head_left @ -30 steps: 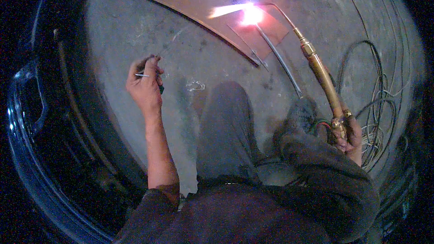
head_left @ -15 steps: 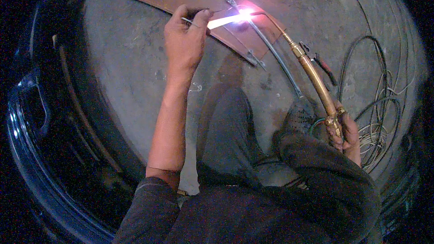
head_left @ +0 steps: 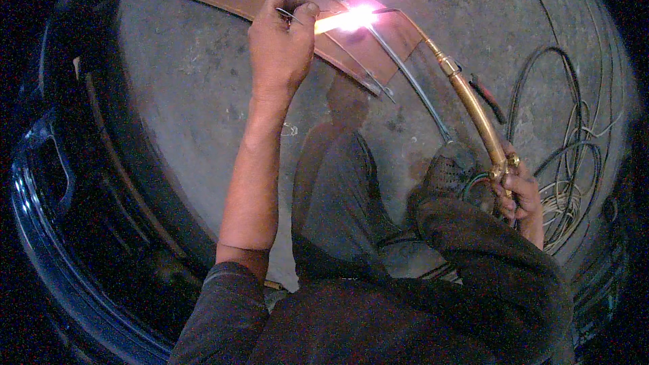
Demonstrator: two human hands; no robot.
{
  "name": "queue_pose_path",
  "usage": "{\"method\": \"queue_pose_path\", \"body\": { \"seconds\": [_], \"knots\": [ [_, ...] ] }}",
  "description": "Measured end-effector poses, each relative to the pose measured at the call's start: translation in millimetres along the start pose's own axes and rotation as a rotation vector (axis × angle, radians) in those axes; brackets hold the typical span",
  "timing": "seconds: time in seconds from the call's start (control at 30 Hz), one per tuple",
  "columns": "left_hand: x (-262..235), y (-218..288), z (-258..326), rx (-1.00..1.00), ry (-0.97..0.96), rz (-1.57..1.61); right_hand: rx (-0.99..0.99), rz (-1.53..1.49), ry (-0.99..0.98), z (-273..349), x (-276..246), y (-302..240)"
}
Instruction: The person sits on the floor and uses a welding torch to heat and fuse small metal pieces onto a curved metal plate. They repeatedly pick up small metal bits, apply the torch flame to the plate, and add the bits to the molten area.
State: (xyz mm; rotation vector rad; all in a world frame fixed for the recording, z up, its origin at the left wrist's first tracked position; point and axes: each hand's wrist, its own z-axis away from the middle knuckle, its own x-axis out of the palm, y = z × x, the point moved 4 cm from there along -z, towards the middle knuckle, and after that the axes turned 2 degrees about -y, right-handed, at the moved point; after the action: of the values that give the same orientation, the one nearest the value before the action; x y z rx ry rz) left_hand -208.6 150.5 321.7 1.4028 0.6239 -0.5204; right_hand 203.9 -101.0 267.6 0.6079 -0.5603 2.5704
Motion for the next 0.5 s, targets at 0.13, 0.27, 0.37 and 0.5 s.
{"method": "queue_pose_path", "body": {
  "seconds": [0.13, 0.27, 0.37, 0.5],
  "knots": [
    [-3, -5, 2, 0.012, 0.003, 0.038, 0.01, 0.019, -0.078, -2, 13, -5],
    [-1, -6, 2, 0.041, 0.014, -0.008, 0.022, 0.046, -0.078, -3, 12, -5],
    [2, -3, 4, 0.003, 0.007, -0.013, 0.015, 0.068, -0.039, -1, 7, -1],
    [3, -7, 5, 0.027, 0.021, -0.01, 0.026, 0.076, -0.018, 0, 19, -5]
  ]
}}
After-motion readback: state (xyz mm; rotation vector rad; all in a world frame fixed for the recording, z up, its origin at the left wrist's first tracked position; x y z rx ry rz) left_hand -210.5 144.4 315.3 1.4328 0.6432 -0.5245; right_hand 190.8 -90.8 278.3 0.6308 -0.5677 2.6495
